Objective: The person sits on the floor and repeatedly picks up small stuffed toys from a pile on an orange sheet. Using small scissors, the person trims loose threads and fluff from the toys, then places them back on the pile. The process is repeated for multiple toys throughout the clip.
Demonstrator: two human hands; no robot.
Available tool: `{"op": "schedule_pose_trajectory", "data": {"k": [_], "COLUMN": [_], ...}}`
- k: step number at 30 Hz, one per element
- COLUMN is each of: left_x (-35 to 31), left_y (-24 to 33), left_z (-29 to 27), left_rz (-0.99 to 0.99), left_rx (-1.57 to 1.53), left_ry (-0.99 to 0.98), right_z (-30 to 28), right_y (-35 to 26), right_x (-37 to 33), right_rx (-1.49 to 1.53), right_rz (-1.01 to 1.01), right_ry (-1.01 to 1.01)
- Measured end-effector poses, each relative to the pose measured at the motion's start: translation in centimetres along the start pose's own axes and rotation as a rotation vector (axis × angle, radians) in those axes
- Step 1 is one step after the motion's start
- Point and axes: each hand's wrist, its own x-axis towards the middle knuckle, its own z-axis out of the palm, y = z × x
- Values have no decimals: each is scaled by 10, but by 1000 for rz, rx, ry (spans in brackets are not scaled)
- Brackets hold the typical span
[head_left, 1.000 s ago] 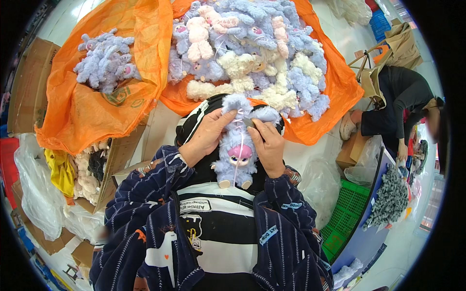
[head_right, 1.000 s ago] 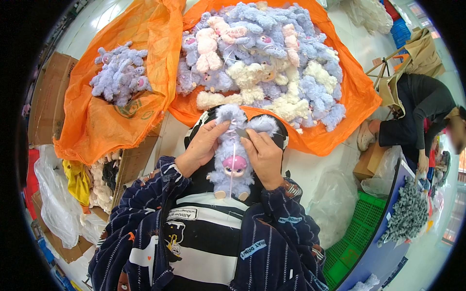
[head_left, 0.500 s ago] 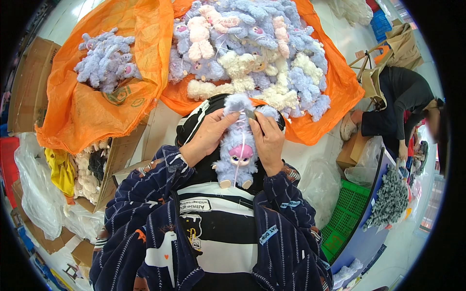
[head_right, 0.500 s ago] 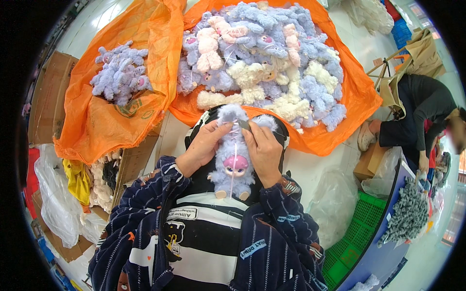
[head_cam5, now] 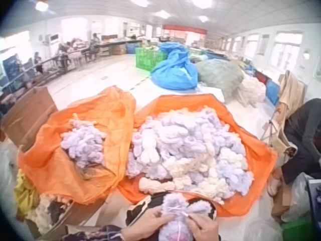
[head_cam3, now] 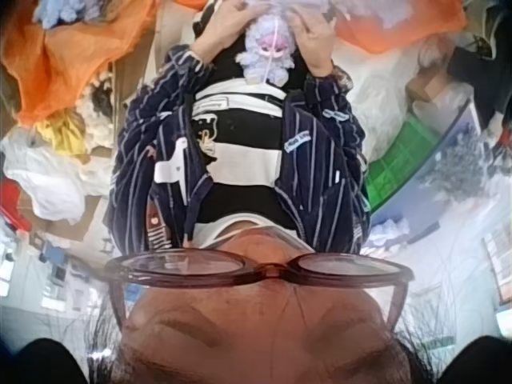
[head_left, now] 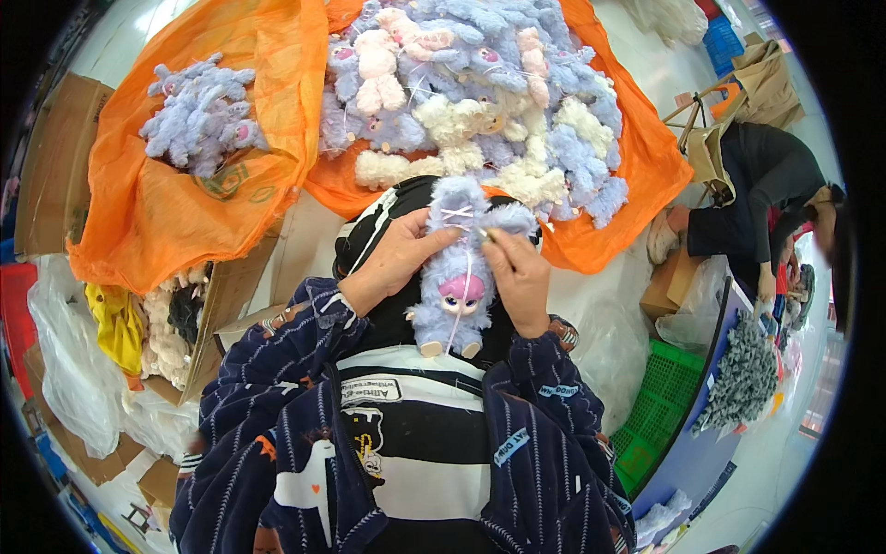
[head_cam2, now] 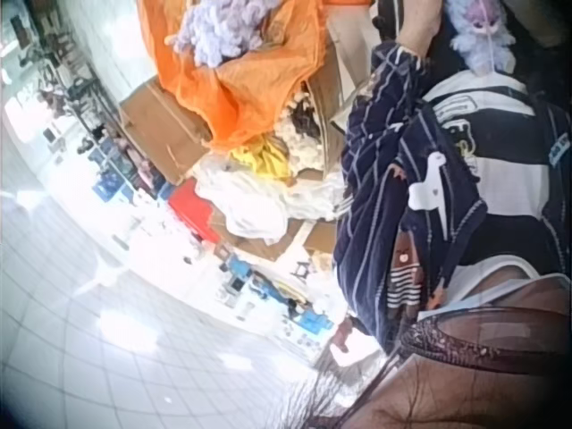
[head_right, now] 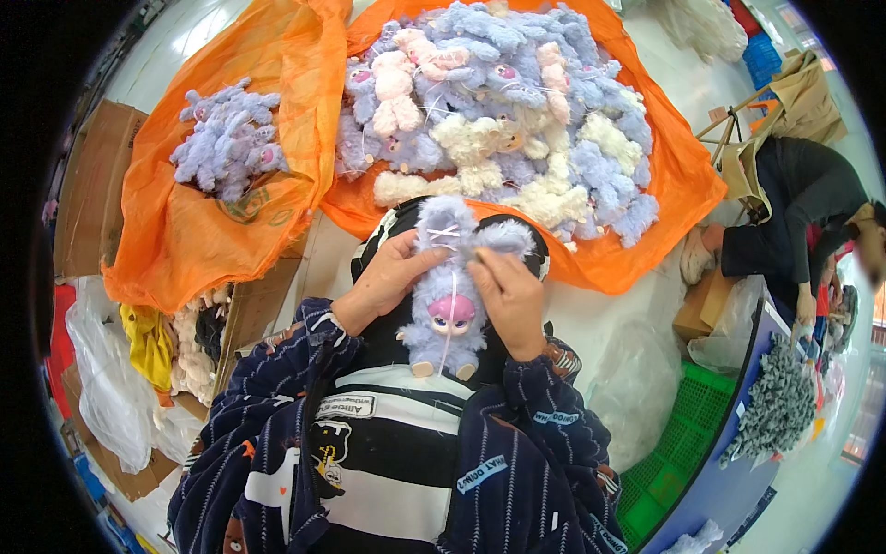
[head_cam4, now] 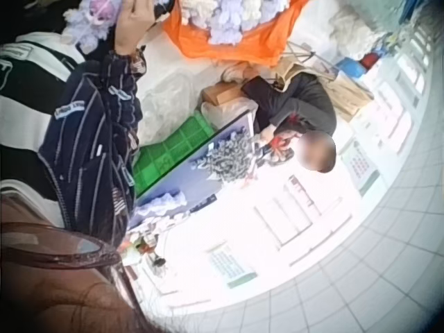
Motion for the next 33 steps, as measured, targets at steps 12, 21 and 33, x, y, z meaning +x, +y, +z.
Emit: {"op": "schedule_pose_trajectory", "data": {"k": [12, 21, 33], "left_x": [-1, -1, -53], "left_y": [2, 0, -2], "left_z": [1, -8, 1], "left_rz": [-28, -74, -417], "left_rx": [-15, 151, 643], "left_ry": [-18, -131, -596], "right_z": [-25, -14, -33], "right_y": [-5, 10, -4], "right_x": [-4, -13, -97], "right_rx": [-220, 355, 224], "right_rz": [-119, 469, 585], "right_ry": [-185, 96, -50]}}
